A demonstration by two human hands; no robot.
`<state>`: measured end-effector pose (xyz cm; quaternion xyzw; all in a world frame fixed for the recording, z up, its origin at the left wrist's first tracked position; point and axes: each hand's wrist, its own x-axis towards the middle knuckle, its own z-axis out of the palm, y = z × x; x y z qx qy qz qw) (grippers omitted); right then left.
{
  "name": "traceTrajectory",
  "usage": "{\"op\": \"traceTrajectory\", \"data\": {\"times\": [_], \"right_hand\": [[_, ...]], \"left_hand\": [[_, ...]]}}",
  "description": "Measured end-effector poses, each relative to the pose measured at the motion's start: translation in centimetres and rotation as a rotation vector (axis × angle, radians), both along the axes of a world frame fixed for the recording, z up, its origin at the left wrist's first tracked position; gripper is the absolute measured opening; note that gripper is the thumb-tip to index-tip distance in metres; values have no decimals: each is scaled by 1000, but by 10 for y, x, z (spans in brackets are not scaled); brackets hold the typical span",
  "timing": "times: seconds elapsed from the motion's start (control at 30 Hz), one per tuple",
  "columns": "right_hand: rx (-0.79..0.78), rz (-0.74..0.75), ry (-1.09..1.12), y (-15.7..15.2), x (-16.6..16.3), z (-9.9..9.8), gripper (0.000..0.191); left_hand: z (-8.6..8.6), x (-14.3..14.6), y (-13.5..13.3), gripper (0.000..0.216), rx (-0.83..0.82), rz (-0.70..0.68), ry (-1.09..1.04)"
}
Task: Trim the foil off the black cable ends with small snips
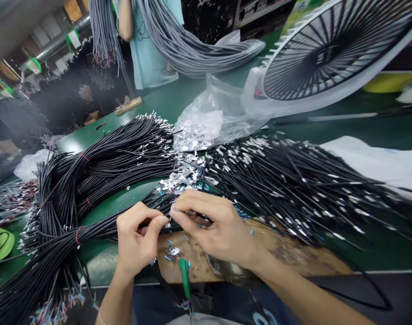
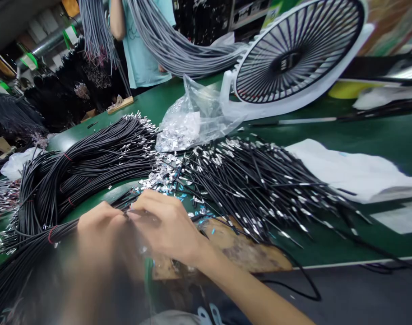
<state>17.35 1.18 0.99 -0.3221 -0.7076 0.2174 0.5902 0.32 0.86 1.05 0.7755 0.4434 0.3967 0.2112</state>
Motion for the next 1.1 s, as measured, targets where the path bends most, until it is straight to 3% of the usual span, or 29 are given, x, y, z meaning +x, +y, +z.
{"op": "traceTrajectory", "data": {"times": [0.07,0.23,0.3,0.4,0.47,0.53,0.6,0.7,0.83,0.9,1.0,1.1], "right_hand": [[-127,58,39,0,0,2,21],[-625,420,390,1,-7,7,22],[-704,403,463,3,-10,9,23],[-720,245,606,6,-8,9,25],[-698,138,759,7,-4,8,29],[-652,43,766,7,-2,7,34],[-542,-11,528,5,-2,5,34],[-200,-40,106,1,-5,2,28],[212,-121,-158,-1,-5,-3,18],[240,-119,-167,-1,-3,-4,18],[146,-70,-84,0,-4,-2,23],[153,-200,-137,-1,-6,1,27]], "left_hand": [[3,1,2,8,-22,-26,-15],[8,6,5,12,48,-80,-121],[8,8,5,9,150,-50,-152],[9,8,4,9,216,-9,-157],[11,5,4,11,188,0,-163],[13,3,5,14,147,-4,-170],[15,2,5,16,117,-14,-166],[11,2,4,15,72,-25,-121],[2,2,3,17,-99,41,-22],[0,0,3,20,-171,42,-6],[-1,-1,4,26,-227,-18,-4],[0,2,3,26,-220,1,-13]]}}
